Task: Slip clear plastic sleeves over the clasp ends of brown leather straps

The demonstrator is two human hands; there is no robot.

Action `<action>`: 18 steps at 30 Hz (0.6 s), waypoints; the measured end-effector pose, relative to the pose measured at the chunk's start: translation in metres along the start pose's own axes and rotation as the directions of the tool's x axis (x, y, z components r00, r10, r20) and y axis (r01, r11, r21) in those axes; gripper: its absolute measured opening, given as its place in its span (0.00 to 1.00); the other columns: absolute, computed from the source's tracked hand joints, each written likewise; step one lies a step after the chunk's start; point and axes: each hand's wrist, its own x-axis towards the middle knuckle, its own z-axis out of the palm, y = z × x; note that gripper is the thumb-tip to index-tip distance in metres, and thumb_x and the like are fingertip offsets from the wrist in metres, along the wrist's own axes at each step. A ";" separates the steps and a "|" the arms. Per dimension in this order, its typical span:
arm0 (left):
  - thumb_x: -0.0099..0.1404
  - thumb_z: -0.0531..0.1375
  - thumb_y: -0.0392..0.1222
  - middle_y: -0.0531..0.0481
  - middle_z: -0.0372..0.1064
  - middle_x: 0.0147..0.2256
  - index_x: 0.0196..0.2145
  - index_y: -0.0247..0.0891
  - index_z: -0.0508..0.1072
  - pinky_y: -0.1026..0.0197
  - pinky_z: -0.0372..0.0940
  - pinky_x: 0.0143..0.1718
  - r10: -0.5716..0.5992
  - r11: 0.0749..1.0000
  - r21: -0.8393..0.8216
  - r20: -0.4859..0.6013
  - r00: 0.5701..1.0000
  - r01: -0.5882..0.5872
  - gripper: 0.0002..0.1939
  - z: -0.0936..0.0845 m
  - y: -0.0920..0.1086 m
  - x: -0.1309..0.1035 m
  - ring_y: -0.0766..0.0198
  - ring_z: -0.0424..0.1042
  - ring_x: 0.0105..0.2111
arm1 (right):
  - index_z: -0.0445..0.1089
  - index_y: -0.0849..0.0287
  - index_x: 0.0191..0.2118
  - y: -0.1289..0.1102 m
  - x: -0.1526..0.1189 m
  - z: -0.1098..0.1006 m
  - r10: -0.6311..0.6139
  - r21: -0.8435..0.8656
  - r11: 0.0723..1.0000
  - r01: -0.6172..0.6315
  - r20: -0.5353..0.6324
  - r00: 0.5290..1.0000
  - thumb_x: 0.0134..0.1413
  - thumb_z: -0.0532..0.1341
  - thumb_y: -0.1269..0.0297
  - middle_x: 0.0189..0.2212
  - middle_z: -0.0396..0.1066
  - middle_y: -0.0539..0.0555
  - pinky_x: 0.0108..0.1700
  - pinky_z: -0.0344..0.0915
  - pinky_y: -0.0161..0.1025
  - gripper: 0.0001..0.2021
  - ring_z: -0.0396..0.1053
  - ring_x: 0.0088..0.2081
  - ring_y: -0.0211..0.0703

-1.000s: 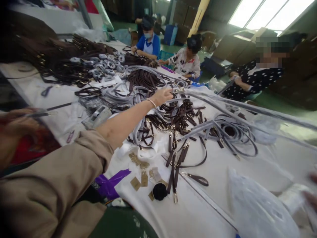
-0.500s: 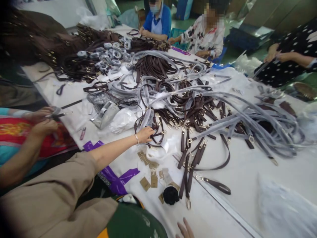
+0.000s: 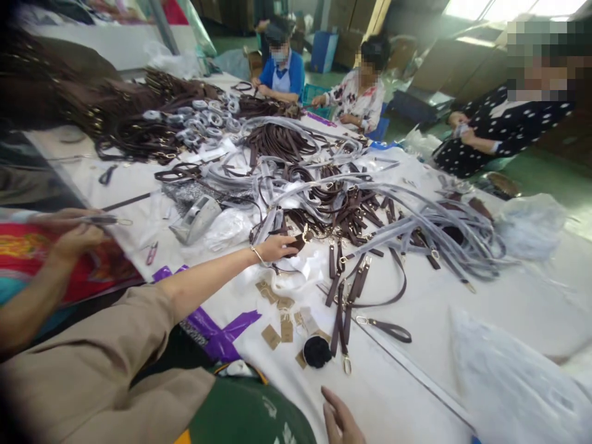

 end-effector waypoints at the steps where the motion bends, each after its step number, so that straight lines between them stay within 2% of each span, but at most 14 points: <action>1: 0.67 0.52 0.46 0.46 0.71 0.39 0.44 0.33 0.70 0.65 0.59 0.39 0.094 0.995 -0.026 0.011 0.996 -0.094 0.15 -0.003 0.016 -0.002 0.63 0.68 0.38 | 0.72 0.51 0.45 -0.014 0.005 -0.007 -0.029 -0.013 0.999 0.029 -0.003 1.000 0.46 0.58 0.46 0.44 0.73 0.54 0.45 0.70 0.45 0.22 0.73 0.42 0.55; 3: 0.66 0.54 0.43 0.47 0.71 0.36 0.41 0.35 0.72 0.65 0.59 0.40 0.300 0.954 -0.024 0.081 0.950 -0.299 0.12 -0.003 0.051 -0.009 0.63 0.68 0.37 | 0.64 0.52 0.54 -0.046 0.016 -0.023 -0.135 -0.048 0.990 0.130 -0.103 0.986 0.49 0.57 0.47 0.53 0.66 0.56 0.50 0.66 0.48 0.27 0.69 0.48 0.56; 4: 0.65 0.55 0.41 0.47 0.71 0.35 0.39 0.36 0.72 0.64 0.59 0.41 0.398 0.917 -0.021 0.127 0.909 -0.399 0.10 0.001 0.068 -0.014 0.62 0.67 0.37 | 0.59 0.52 0.58 -0.063 0.022 -0.029 -0.224 -0.086 0.974 0.211 -0.179 0.958 0.50 0.57 0.48 0.57 0.61 0.56 0.53 0.63 0.50 0.29 0.65 0.52 0.56; 6: 0.63 0.56 0.38 0.48 0.71 0.32 0.35 0.38 0.73 0.63 0.58 0.43 0.533 0.841 -0.016 0.206 0.821 -0.541 0.05 0.012 0.097 -0.028 0.63 0.67 0.37 | 0.52 0.55 0.61 -0.092 0.033 -0.037 -0.438 -0.204 0.897 0.393 -0.285 0.853 0.51 0.57 0.51 0.61 0.54 0.57 0.60 0.52 0.54 0.33 0.53 0.60 0.56; 7: 0.62 0.57 0.36 0.48 0.71 0.31 0.33 0.39 0.72 0.63 0.58 0.44 0.570 0.811 -0.008 0.234 0.788 -0.585 0.04 0.019 0.108 -0.037 0.63 0.67 0.36 | 0.53 0.56 0.61 -0.103 0.036 -0.037 -0.522 -0.254 0.849 0.463 -0.272 0.809 0.51 0.58 0.52 0.61 0.53 0.57 0.61 0.47 0.54 0.33 0.48 0.62 0.56; 8: 0.60 0.58 0.34 0.48 0.71 0.30 0.32 0.40 0.72 0.62 0.57 0.45 0.594 0.788 0.005 0.255 0.763 -0.615 0.03 0.026 0.115 -0.046 0.63 0.67 0.36 | 0.57 0.56 0.59 -0.111 0.038 -0.035 -0.573 -0.274 0.813 0.514 -0.217 0.790 0.50 0.59 0.52 0.60 0.55 0.57 0.62 0.44 0.54 0.31 0.46 0.63 0.56; 10: 0.58 0.59 0.32 0.49 0.71 0.30 0.31 0.40 0.71 0.60 0.56 0.47 0.611 0.762 0.040 0.286 0.738 -0.646 0.05 0.038 0.124 -0.064 0.62 0.67 0.36 | 0.67 0.56 0.51 -0.118 0.034 -0.025 -0.545 -0.200 0.821 0.534 0.002 0.839 0.50 0.59 0.53 0.53 0.65 0.58 0.59 0.49 0.53 0.23 0.53 0.60 0.57; 12: 0.58 0.59 0.31 0.49 0.71 0.31 0.32 0.40 0.70 0.58 0.56 0.49 0.584 0.777 0.054 0.306 0.751 -0.627 0.06 0.045 0.126 -0.081 0.62 0.67 0.37 | 0.70 0.58 0.43 -0.114 0.020 -0.009 -0.411 -0.016 0.904 0.428 0.251 0.877 0.51 0.58 0.51 0.41 0.72 0.57 0.51 0.60 0.49 0.18 0.65 0.49 0.55; 14: 0.59 0.58 0.31 0.50 0.72 0.34 0.34 0.41 0.70 0.59 0.56 0.49 0.551 0.804 0.028 0.343 0.761 -0.594 0.07 0.051 0.128 -0.092 0.62 0.67 0.39 | 0.69 0.60 0.41 -0.102 -0.002 0.007 -0.291 0.186 0.955 0.232 0.418 0.861 0.52 0.57 0.49 0.31 0.73 0.55 0.40 0.65 0.44 0.19 0.70 0.36 0.49; 16: 0.61 0.58 0.33 0.51 0.71 0.36 0.36 0.42 0.71 0.60 0.58 0.48 0.547 0.814 -0.028 0.375 0.748 -0.581 0.07 0.057 0.131 -0.097 0.62 0.67 0.41 | 0.67 0.61 0.41 -0.085 -0.025 0.014 -0.219 0.349 0.936 0.040 0.489 0.844 0.52 0.58 0.48 0.22 0.70 0.51 0.32 0.64 0.39 0.20 0.68 0.26 0.42; 18: 0.62 0.58 0.36 0.50 0.71 0.37 0.39 0.42 0.71 0.62 0.59 0.48 0.562 0.812 -0.064 0.349 0.749 -0.580 0.07 0.066 0.137 -0.095 0.62 0.66 0.43 | 0.67 0.62 0.42 -0.068 -0.044 0.010 -0.155 0.485 0.868 -0.103 0.462 0.873 0.52 0.59 0.48 0.16 0.64 0.47 0.27 0.62 0.35 0.20 0.61 0.18 0.35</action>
